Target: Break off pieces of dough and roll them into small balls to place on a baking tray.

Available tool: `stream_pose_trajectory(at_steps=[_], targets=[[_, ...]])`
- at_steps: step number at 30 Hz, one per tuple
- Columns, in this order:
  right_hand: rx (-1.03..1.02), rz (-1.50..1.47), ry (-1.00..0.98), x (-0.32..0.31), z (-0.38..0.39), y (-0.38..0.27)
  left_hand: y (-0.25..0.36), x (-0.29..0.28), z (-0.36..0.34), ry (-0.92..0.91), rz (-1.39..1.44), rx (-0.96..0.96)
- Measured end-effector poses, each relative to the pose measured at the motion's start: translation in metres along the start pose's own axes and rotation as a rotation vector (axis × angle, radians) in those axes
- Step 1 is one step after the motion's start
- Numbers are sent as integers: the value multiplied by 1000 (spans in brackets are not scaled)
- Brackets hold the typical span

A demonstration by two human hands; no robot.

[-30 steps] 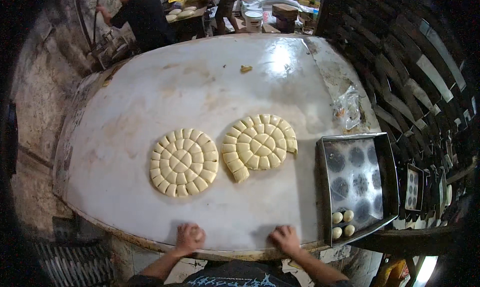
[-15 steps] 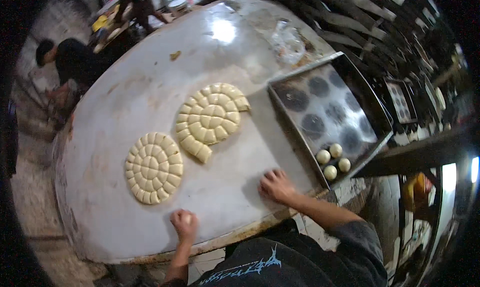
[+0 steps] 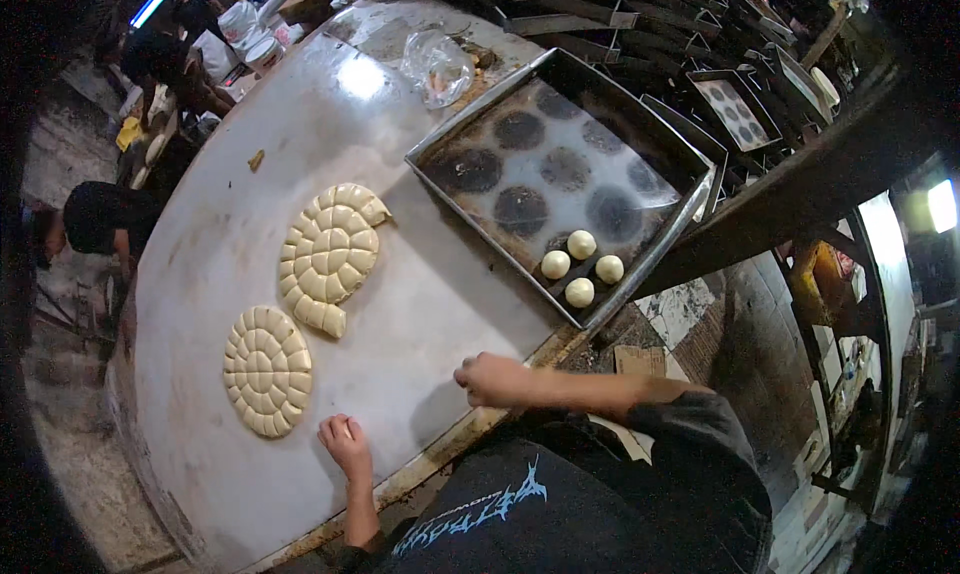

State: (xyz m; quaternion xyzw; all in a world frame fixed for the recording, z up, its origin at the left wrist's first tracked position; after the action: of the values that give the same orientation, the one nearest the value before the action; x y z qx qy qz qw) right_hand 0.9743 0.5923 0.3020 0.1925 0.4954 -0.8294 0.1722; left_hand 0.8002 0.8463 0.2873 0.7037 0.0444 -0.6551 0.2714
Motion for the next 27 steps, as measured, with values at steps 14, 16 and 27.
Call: stream_pose_trajectory(at_steps=[14,16,27], targets=[[326,34,552,-191,84,170,348,-18,-146,-464,613,710],[281,-3,754,-195,122,149,393,23,-172,-506,441,872],[12,-448,941,-71,110,6,251,-4,-177,-35,713,476]])
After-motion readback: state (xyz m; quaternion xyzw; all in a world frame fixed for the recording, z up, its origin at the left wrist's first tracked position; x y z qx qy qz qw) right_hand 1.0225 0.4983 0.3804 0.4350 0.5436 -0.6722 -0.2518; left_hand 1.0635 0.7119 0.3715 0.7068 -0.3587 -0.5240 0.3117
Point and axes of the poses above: each hand's wrist, its own z-axis away from the middle knuckle, its own x-axis out of the palm, y = z × x, the point moved 6 cm from there along -z, towards the middle knuckle, and after that the axes turned 15 degrees about -y, right-handed, at the moved point
